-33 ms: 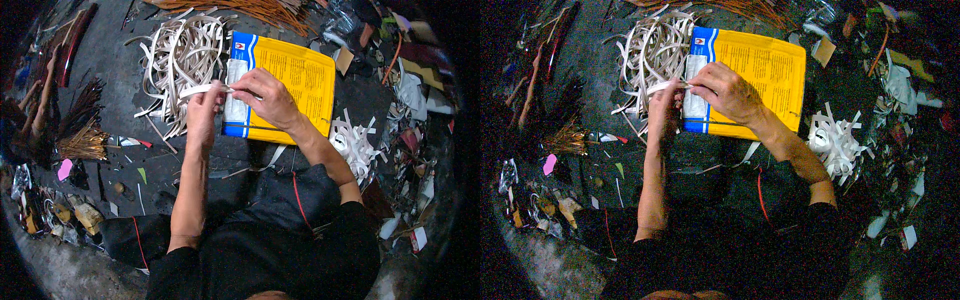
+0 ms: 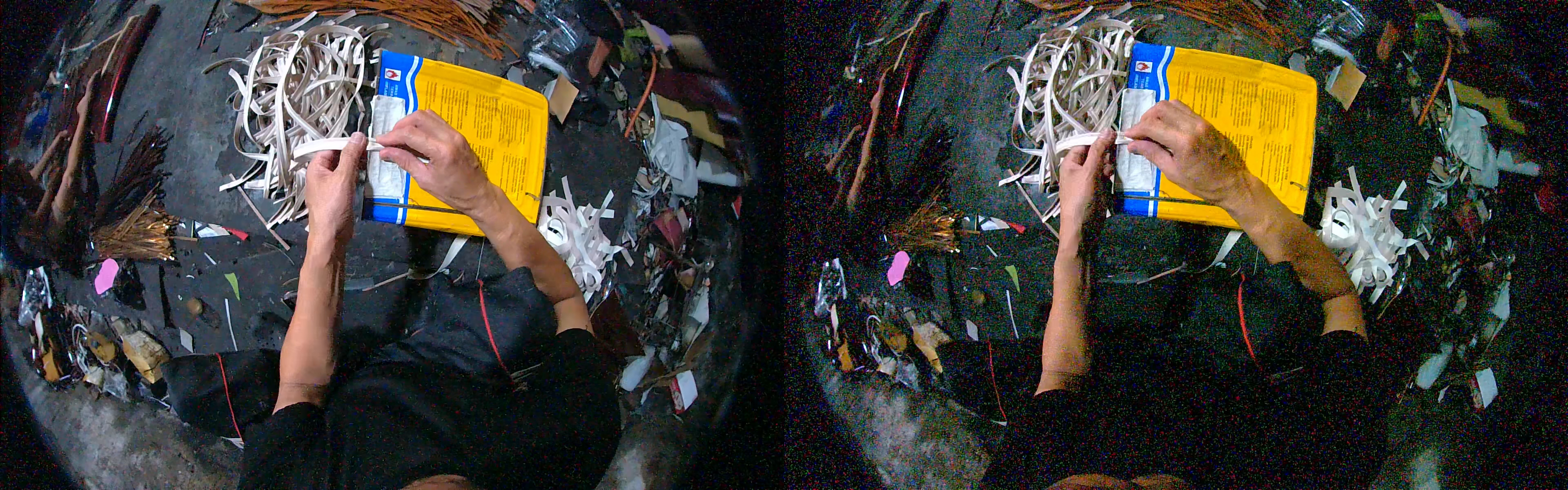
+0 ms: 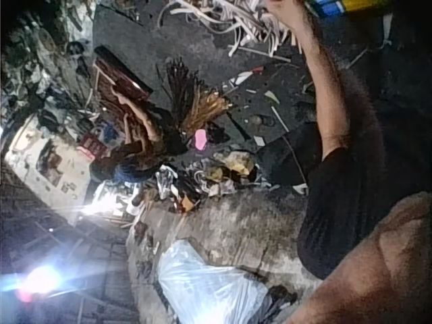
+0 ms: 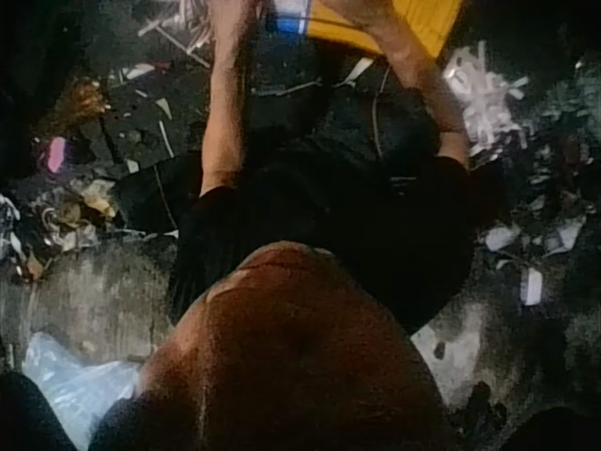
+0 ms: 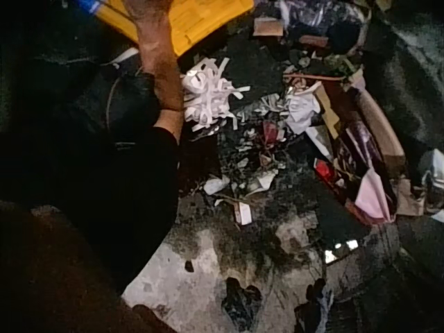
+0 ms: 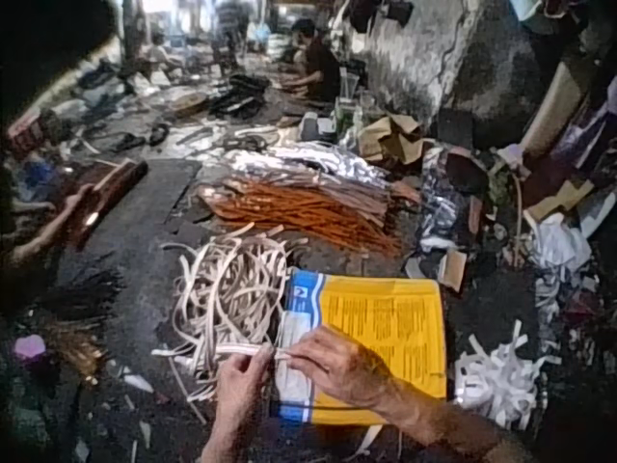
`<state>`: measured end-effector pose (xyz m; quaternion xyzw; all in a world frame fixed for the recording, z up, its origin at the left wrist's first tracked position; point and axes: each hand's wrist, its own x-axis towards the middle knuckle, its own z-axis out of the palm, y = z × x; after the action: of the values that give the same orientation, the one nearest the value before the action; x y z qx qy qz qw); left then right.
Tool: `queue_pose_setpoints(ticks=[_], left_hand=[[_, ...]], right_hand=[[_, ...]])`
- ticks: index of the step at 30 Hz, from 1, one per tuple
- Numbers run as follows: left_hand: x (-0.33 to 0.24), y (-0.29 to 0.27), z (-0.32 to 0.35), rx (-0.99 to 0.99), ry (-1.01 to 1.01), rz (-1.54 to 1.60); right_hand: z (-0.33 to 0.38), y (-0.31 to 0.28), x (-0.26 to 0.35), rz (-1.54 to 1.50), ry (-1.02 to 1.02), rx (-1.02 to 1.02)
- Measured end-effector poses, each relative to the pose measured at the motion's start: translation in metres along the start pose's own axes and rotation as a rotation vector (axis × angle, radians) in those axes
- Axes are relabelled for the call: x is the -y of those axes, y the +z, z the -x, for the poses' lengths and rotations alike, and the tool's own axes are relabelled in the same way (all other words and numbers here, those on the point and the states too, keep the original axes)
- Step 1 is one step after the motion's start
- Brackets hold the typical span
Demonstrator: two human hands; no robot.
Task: The person sits on the floor and repeatedly tears white strips from a roll using both hands, placing the cut pieces into a pile on the floor. The person also briefly gathers and repositions the pile of cut strips.
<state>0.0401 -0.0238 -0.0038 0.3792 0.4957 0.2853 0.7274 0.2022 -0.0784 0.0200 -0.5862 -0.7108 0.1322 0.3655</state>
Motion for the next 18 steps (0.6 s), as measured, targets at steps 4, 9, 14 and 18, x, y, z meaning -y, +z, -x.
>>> queue_pose_setpoints(ticks=[4, 9, 14, 18], left_hand=[[0.011, -0.015, -0.017, 0.138, -0.112, 0.133], [0.025, -0.025, -0.035, 0.136, -0.110, 0.193], [0.035, -0.041, -0.046, 0.087, -0.121, 0.157], [0.035, -0.050, -0.051, 0.085, -0.120, 0.133]], right_hand=[[-0.001, 0.001, -0.003, -0.017, 0.003, 0.002], [-0.001, -0.002, -0.002, -0.065, 0.025, -0.006], [-0.001, -0.004, -0.002, -0.034, 0.020, 0.022], [0.002, -0.006, -0.006, -0.049, 0.023, 0.008]])
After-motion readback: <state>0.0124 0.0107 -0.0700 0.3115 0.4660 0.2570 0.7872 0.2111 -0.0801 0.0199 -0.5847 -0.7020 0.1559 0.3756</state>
